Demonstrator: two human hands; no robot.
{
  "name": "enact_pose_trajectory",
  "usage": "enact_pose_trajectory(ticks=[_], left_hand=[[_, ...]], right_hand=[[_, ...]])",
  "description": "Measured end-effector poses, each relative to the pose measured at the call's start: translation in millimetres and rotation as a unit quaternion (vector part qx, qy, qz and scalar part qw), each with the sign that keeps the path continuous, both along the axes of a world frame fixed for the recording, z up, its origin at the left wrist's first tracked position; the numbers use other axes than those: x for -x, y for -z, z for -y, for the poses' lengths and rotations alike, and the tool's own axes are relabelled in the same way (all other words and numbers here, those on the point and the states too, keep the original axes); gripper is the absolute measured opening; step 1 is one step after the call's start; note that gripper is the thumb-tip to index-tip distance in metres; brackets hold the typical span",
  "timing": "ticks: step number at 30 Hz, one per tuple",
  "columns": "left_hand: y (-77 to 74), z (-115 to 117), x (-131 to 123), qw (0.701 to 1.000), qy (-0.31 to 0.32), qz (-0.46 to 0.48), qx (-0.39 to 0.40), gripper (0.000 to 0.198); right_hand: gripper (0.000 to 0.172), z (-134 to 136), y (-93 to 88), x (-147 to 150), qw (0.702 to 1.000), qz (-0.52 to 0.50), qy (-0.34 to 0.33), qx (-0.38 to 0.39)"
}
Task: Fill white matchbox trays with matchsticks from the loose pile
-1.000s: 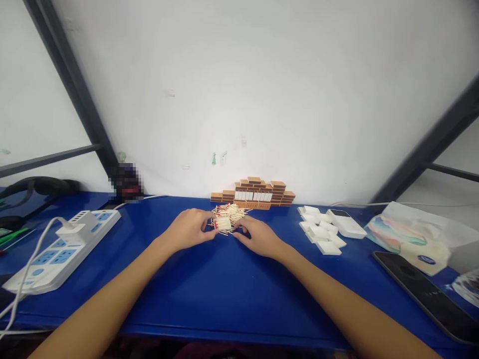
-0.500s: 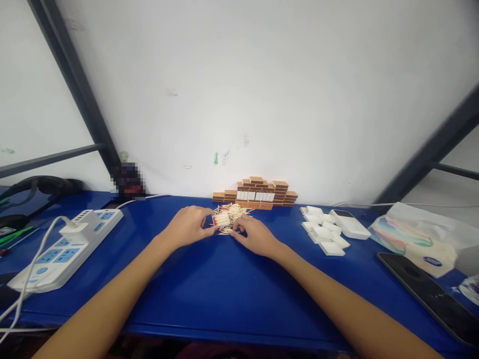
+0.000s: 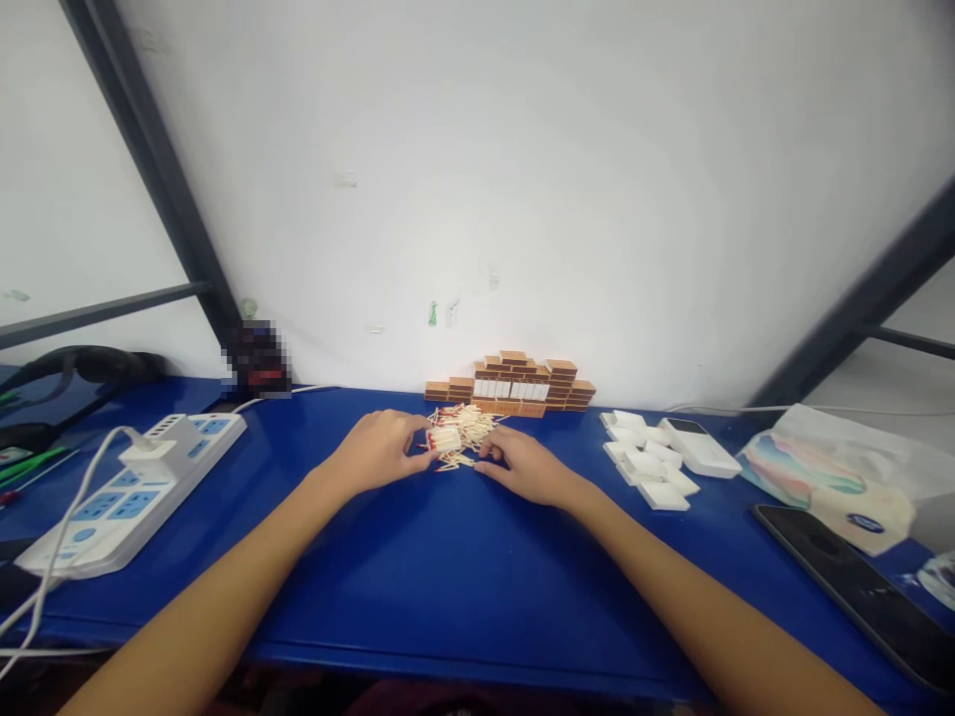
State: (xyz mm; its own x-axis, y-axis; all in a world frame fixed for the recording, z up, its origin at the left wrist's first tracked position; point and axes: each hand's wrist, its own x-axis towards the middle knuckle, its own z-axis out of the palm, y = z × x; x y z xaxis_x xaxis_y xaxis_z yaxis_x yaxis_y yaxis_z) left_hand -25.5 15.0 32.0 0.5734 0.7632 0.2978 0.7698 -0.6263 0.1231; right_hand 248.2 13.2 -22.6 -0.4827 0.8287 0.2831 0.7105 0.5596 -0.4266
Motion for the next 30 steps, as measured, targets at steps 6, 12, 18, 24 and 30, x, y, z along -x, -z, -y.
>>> enact_pose_trajectory(ticks=[6, 12, 18, 24, 30], left_hand=[[3.7, -2.2, -1.2, 1.000, -0.001, -0.007, 0.005, 0.033], [3.7, -1.5, -2.3, 1.000, 0.005, -0.005, 0.017, 0.035], [4.5, 5.7, -8.7, 0.998, 0.049, 0.017, 0.041, 0.032], [5.8, 11.9, -14.2, 0.995, 0.081, 0.027, 0.059, 0.026], [5.8, 11.3, -13.6, 0.993, 0.088, 0.040, 0.069, 0.032]], right_hand=[[0.012, -0.8, 3.3, 8.0, 1.000, 0.025, -0.007, 0.008], [0.009, 3.2, -11.7, -6.0, 0.996, 0.076, 0.041, -0.019], [0.009, 15.7, -29.3, 0.7, 0.998, 0.005, 0.007, -0.069], [0.006, 25.6, -22.4, 17.8, 0.997, 0.038, -0.009, -0.069], [0.008, 24.7, -22.7, 15.0, 0.996, -0.040, -0.008, -0.079]])
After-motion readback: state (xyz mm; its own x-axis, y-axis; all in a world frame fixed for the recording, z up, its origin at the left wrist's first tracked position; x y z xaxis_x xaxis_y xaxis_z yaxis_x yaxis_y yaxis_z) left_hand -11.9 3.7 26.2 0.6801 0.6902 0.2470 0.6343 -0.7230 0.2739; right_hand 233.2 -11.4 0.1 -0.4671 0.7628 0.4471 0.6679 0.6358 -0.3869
